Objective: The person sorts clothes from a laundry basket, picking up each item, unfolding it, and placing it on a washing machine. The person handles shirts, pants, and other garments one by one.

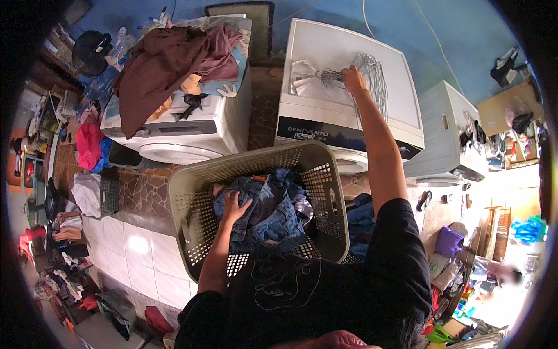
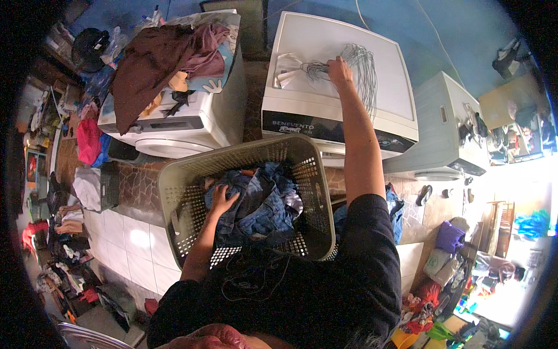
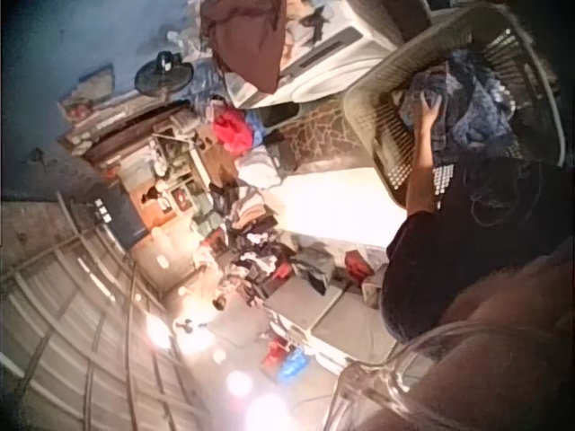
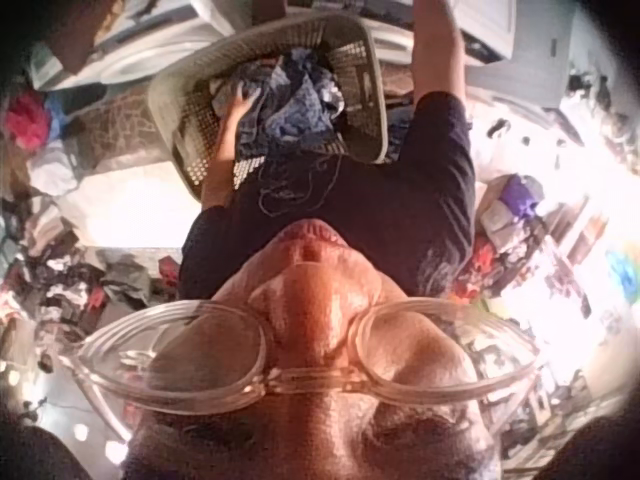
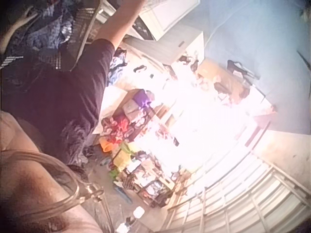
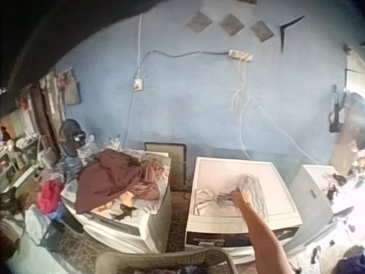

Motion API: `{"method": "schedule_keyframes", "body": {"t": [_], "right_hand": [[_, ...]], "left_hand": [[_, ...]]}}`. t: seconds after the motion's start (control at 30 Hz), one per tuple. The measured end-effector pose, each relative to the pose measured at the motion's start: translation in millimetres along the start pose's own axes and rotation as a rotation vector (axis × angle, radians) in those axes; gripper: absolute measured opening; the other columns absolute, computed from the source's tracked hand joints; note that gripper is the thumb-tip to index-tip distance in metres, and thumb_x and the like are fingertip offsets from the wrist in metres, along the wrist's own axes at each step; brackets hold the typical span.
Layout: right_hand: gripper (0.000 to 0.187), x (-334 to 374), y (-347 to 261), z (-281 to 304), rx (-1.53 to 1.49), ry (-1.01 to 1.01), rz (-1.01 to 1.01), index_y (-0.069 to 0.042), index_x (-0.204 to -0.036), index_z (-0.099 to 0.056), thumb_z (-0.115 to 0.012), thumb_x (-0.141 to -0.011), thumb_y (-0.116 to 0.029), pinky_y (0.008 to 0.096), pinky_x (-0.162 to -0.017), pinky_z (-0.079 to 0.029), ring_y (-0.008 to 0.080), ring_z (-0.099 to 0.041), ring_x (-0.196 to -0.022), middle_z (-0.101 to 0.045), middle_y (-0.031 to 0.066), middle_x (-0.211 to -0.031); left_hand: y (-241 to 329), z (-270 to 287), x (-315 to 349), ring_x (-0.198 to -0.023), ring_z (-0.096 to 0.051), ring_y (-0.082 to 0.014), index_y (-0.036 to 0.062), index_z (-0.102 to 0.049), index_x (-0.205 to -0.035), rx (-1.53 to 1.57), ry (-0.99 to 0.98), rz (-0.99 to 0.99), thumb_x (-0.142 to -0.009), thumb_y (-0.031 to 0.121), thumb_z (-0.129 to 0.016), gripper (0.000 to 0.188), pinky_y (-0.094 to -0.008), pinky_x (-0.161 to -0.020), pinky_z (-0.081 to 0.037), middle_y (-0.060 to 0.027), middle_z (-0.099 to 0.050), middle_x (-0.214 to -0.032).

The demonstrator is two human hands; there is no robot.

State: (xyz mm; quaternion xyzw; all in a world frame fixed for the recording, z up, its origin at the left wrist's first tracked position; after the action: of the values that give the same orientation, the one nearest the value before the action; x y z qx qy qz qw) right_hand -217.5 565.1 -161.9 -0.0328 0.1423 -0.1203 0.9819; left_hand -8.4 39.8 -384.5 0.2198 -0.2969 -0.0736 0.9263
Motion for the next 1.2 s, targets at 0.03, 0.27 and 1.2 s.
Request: {"method": "schedule_keyframes", "body": {"t": [0.03, 0.27, 1.2], "right_hand": [[0.02, -6.6, 1.7, -1.9, 0.026, -0.079, 0.0, -0.016, -0.093, -0.061, -0.049, -0.076, -0.014, 0.0426, -0.074, -0.045, 0.0329, -0.052, -0.093, -0.052, 0.0141, -0.099], [0.033, -8.3, -1.1, 15.9, 0.21, 0.009, 0.283, -0.012, -0.107, -0.052, -0.048, -0.075, -0.005, 0.0428, -0.082, -0.042, 0.0303, -0.051, -0.099, -0.049, 0.013, -0.106], [0.022, 300.1, -164.0, 133.1, -1.98, -0.32, -0.399, 0.001, -0.095, -0.058, -0.052, -0.086, -0.018, 0.0219, -0.047, -0.025, 0.006, -0.029, -0.05, -0.032, -0.0049, -0.056]], "left_hand": [[5.4, -2.7, 0.7, -0.123, -0.022, -0.0416, 0.0065, -0.031, -0.129, 0.045, -0.017, -0.003, -0.073, 0.058, -0.054, 0.08, -0.0507, -0.096, -0.03, -0.0202, -0.022, -0.134], [36.5, 1.1, 13.3, -0.118, -0.028, -0.0398, 0.0096, -0.026, -0.132, -0.084, 0.249, -0.165, -0.066, 0.048, -0.067, 0.086, -0.0496, -0.092, -0.031, -0.0189, -0.025, -0.131], [117.9, 142.1, 107.4, -0.064, -0.062, -0.0245, 0.003, -0.06, -0.099, 0.158, 0.229, -0.472, -0.076, 0.033, -0.062, 0.037, -0.0323, -0.058, -0.047, -0.0147, -0.063, -0.076]]}}
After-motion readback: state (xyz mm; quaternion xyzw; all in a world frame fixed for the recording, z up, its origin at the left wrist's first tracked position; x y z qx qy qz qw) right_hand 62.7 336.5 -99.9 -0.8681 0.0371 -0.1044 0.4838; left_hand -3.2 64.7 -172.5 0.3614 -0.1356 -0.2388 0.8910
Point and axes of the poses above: each hand's wrist, its own x-axis away from the middle knuckle, its own z-axis out of the back of the hand, y = z × x, the point moved 2 cm from there along -x, towards the middle knuckle
